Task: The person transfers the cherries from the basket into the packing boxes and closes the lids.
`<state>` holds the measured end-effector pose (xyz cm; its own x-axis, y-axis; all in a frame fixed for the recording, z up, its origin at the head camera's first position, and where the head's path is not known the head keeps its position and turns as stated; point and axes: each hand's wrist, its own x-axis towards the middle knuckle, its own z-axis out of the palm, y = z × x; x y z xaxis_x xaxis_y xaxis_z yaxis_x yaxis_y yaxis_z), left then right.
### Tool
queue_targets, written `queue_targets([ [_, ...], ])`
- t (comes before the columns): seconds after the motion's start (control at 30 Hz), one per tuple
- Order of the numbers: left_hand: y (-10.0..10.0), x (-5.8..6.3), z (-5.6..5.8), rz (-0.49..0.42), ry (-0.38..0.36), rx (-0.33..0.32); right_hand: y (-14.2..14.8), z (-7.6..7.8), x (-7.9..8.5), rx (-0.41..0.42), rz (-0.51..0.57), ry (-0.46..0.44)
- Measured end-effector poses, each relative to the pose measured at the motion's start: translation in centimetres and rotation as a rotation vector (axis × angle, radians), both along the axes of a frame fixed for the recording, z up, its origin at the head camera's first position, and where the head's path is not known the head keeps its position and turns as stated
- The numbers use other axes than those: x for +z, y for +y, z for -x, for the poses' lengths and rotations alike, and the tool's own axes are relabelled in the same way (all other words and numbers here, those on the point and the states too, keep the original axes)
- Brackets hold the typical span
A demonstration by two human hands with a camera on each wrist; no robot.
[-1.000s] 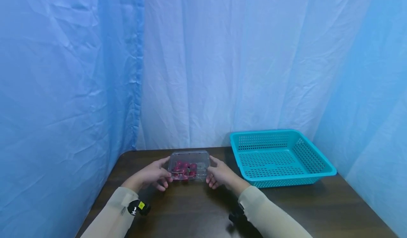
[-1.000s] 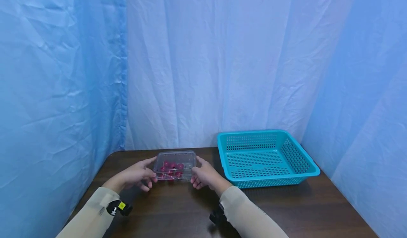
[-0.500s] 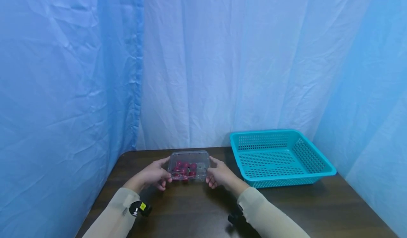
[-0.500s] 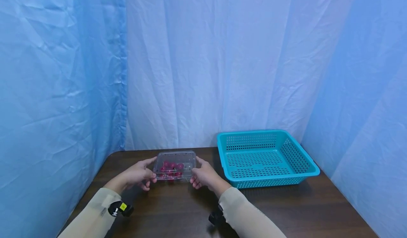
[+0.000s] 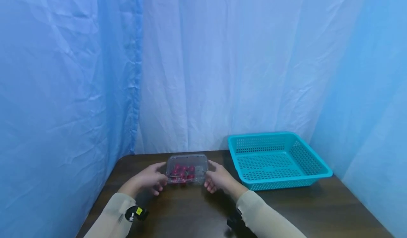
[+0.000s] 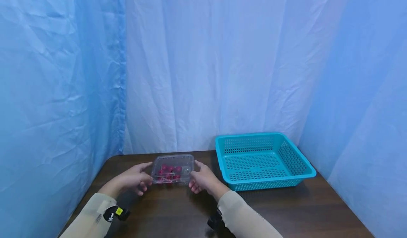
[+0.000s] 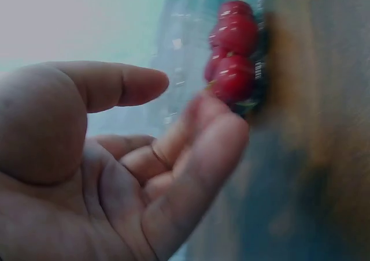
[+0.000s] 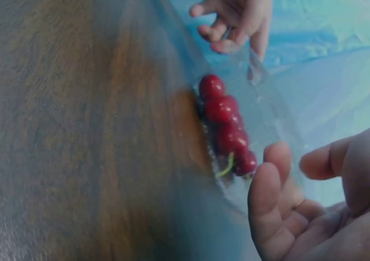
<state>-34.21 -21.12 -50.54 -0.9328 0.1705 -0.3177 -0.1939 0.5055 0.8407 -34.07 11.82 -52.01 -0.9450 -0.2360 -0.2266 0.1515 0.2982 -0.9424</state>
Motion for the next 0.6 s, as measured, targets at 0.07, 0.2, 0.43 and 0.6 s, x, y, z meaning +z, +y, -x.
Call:
queue_targets([
  [0.07,-0.4,0.6,0.0,0.054,0.052,0.012,0.2,0.0,0.3,-0.017,-0.041,0.032],
  [0.2,-0.9,2.4,0.2,0.176,0.210,0.036,0.6,0.1,1.4,-0.053,-0.160,0.144],
  [0.43,-1.0,5.8,0.0,0.318,0.446,0.084,1.4,-0.2,4.4,-0.013,-0.289,0.286],
  [0.6,-0.2,7.1,0.0,0.369,0.604,0.118,2.7,0.1,7.8,0.007,-0.341,0.385],
])
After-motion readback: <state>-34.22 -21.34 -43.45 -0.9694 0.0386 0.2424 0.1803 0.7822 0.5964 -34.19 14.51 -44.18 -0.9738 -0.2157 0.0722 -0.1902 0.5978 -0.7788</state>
